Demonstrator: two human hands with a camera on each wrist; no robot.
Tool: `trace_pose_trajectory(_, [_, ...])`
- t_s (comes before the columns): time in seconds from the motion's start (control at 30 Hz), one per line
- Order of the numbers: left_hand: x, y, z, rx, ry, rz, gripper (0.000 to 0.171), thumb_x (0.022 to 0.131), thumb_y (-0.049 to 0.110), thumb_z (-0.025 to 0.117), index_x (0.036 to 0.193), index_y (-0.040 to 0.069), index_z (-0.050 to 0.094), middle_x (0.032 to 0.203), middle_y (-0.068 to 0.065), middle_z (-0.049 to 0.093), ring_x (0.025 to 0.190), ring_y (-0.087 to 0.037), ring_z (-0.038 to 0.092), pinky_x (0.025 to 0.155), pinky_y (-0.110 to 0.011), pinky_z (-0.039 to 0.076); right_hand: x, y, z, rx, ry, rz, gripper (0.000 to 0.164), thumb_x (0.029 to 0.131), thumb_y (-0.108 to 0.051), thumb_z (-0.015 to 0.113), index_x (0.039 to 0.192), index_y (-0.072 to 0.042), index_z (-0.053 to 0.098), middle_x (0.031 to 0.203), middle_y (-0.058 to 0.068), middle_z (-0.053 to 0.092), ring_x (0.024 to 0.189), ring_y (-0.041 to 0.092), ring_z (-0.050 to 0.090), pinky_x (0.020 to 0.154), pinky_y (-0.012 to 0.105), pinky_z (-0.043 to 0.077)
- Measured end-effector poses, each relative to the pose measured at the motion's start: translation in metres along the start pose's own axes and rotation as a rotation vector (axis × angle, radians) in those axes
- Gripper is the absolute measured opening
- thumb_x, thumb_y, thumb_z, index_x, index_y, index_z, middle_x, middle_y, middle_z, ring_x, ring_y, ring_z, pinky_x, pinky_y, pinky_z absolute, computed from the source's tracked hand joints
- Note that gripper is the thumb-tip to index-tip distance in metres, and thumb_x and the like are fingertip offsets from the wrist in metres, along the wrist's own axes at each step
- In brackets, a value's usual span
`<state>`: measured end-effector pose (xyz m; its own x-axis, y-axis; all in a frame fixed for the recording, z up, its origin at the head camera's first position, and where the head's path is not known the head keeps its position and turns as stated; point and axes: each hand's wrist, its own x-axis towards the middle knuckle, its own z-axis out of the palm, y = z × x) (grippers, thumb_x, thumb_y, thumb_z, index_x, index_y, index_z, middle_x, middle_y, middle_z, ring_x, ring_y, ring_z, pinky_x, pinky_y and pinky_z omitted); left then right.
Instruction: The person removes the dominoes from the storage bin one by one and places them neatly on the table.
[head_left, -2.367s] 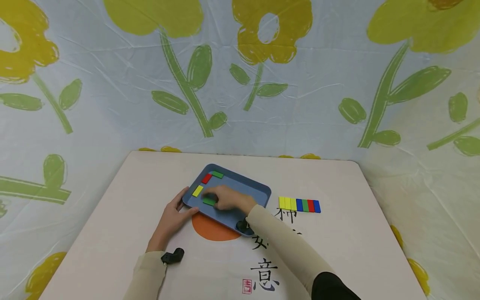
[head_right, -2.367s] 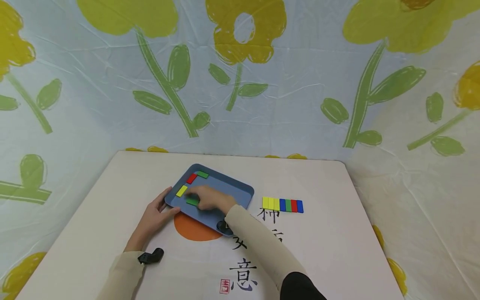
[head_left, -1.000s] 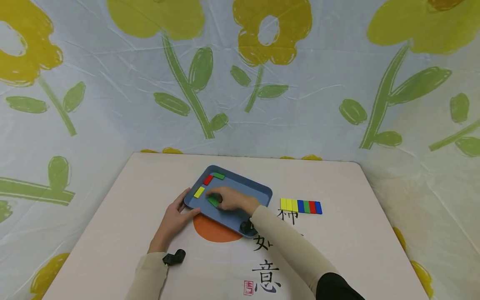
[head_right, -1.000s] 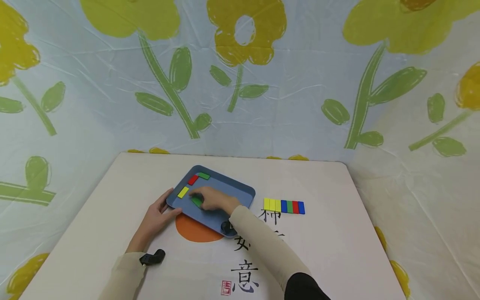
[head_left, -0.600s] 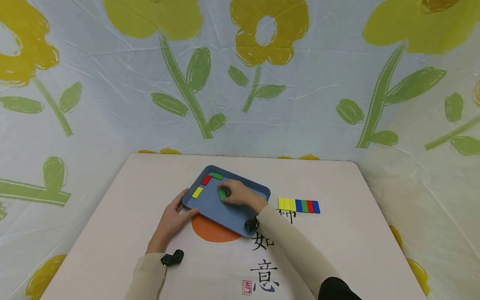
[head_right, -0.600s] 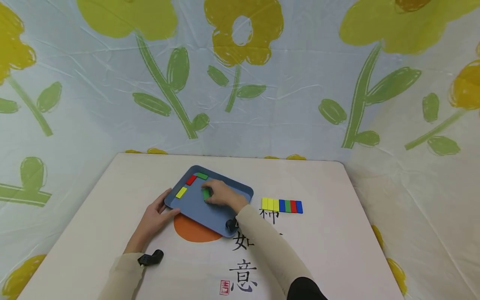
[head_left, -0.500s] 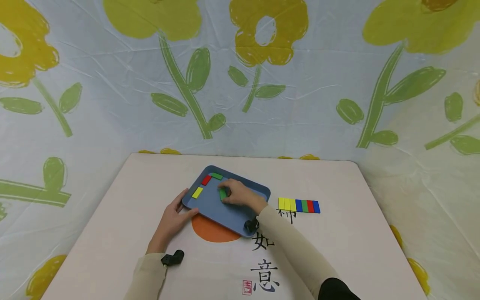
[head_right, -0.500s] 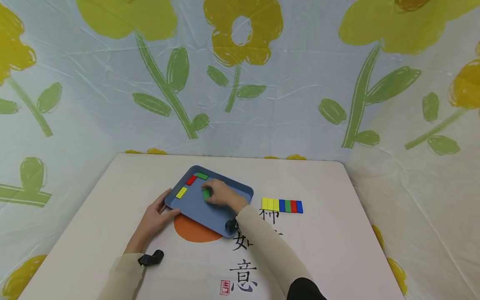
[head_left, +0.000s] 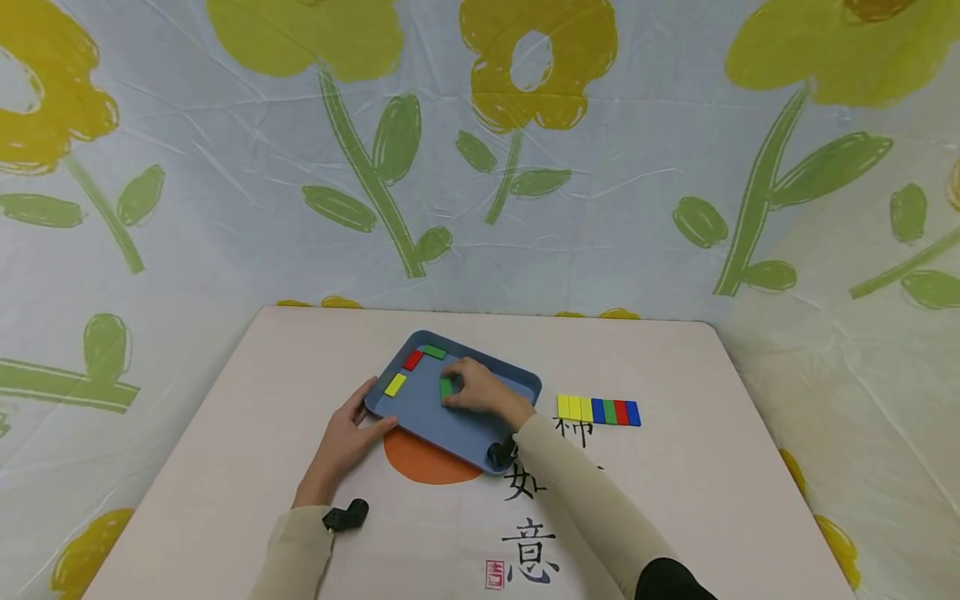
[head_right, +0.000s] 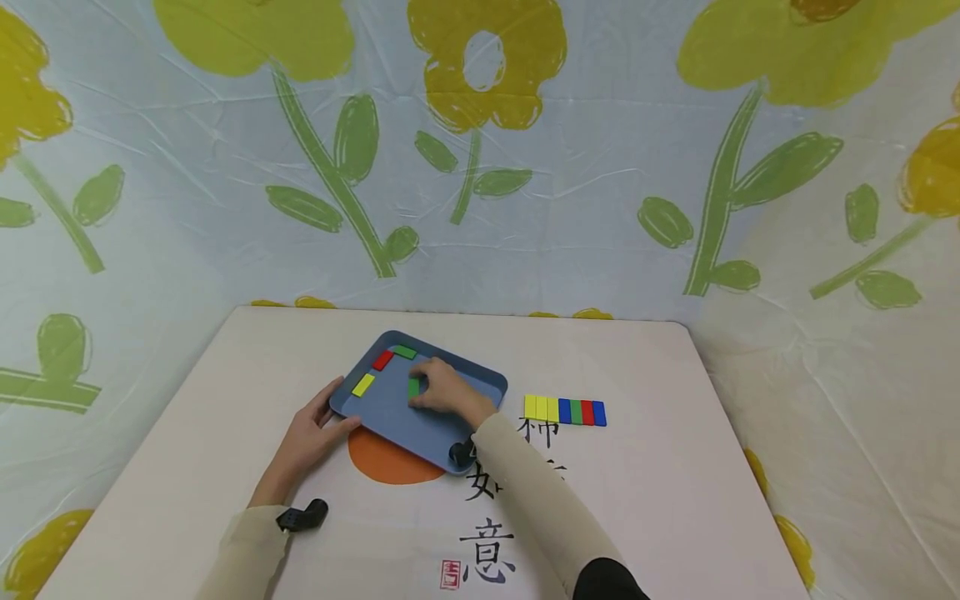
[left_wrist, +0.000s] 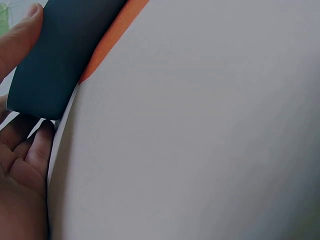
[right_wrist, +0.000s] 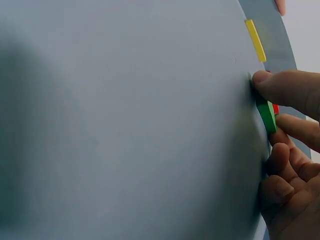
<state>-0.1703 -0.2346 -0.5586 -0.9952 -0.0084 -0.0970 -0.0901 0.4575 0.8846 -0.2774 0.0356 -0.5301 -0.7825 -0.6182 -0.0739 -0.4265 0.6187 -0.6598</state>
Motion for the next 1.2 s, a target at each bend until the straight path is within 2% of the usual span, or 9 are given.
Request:
trace_pose_trajectory(0.23, [0.001, 0.0, 0.001, 0.0, -0.002, 0.005, 0.091, 0.092, 0.043, 0.081, 0.166, 0.027, 0.032, 0.172, -0.013, 0.029, 0.156, -0.036, 0.036, 0.124, -0.045, 0.038, -0.003, 0.001, -0.001, 0.017, 0.022, 0.029, 0.044, 0.089, -0.025, 0.083, 0.128, -0.007, 0.074, 0.133, 0.013, 0.065, 0.114, 0.024, 0.058, 0.1, 0.042, 0.054])
trace_pose_trajectory(0.4, [0.001, 0.0, 0.002, 0.005, -0.005, -0.002, 0.092, 0.091, 0.046, 0.081, 0.166, 0.028, 0.031, 0.172, -0.012, 0.028, 0.156, -0.035, 0.035, 0.124, -0.045, 0.037, -0.007, 0.001, -0.006, 0.061, 0.037, 0.05, 0.043, 0.09, -0.023, 0.08, 0.13, -0.008, 0.073, 0.13, 0.011, 0.066, 0.109, 0.022, 0.055, 0.096, 0.038, 0.053])
trace_pose_trajectory(0.7, [0.001, -0.002, 0.0, -0.005, -0.004, -0.009, 0.093, 0.091, 0.047, 0.081, 0.166, 0.028, 0.03, 0.173, -0.011, 0.027, 0.157, -0.035, 0.033, 0.125, -0.045, 0.036, -0.027, -0.001, -0.023, 0.171, 0.103, 0.046, 0.047, 0.09, -0.021, 0.076, 0.134, -0.006, 0.069, 0.127, 0.014, 0.062, 0.082, 0.017, 0.055, 0.066, 0.026, 0.05])
trace_pose_trajectory(0.83, [0.001, -0.001, 0.0, -0.001, -0.002, -0.008, 0.093, 0.091, 0.048, 0.081, 0.167, 0.027, 0.03, 0.173, -0.011, 0.027, 0.157, -0.035, 0.033, 0.125, -0.045, 0.036, -0.041, 0.0, -0.031, 0.189, 0.144, 0.038, 0.05, 0.09, -0.02, 0.073, 0.136, -0.004, 0.067, 0.129, 0.016, 0.061, 0.079, 0.016, 0.054, 0.067, 0.027, 0.049])
trace_pose_trajectory(1.03, [0.001, -0.001, 0.0, 0.003, -0.002, -0.012, 0.093, 0.091, 0.048, 0.081, 0.167, 0.027, 0.03, 0.173, -0.012, 0.027, 0.157, -0.036, 0.034, 0.125, -0.046, 0.036, -0.072, 0.007, -0.044, 0.192, 0.225, 0.061, 0.05, 0.091, -0.021, 0.071, 0.137, -0.004, 0.067, 0.132, 0.016, 0.06, 0.089, 0.02, 0.053, 0.072, 0.032, 0.048])
trace_pose_trajectory(1.2, [0.001, -0.003, 0.0, 0.004, 0.0, -0.007, 0.093, 0.091, 0.047, 0.08, 0.167, 0.028, 0.03, 0.172, -0.013, 0.028, 0.157, -0.036, 0.034, 0.125, -0.048, 0.037, -0.098, 0.021, -0.054, 0.192, 0.303, 0.081, 0.05, 0.09, -0.022, 0.073, 0.137, -0.006, 0.067, 0.13, 0.015, 0.06, 0.092, 0.022, 0.054, 0.07, 0.03, 0.049])
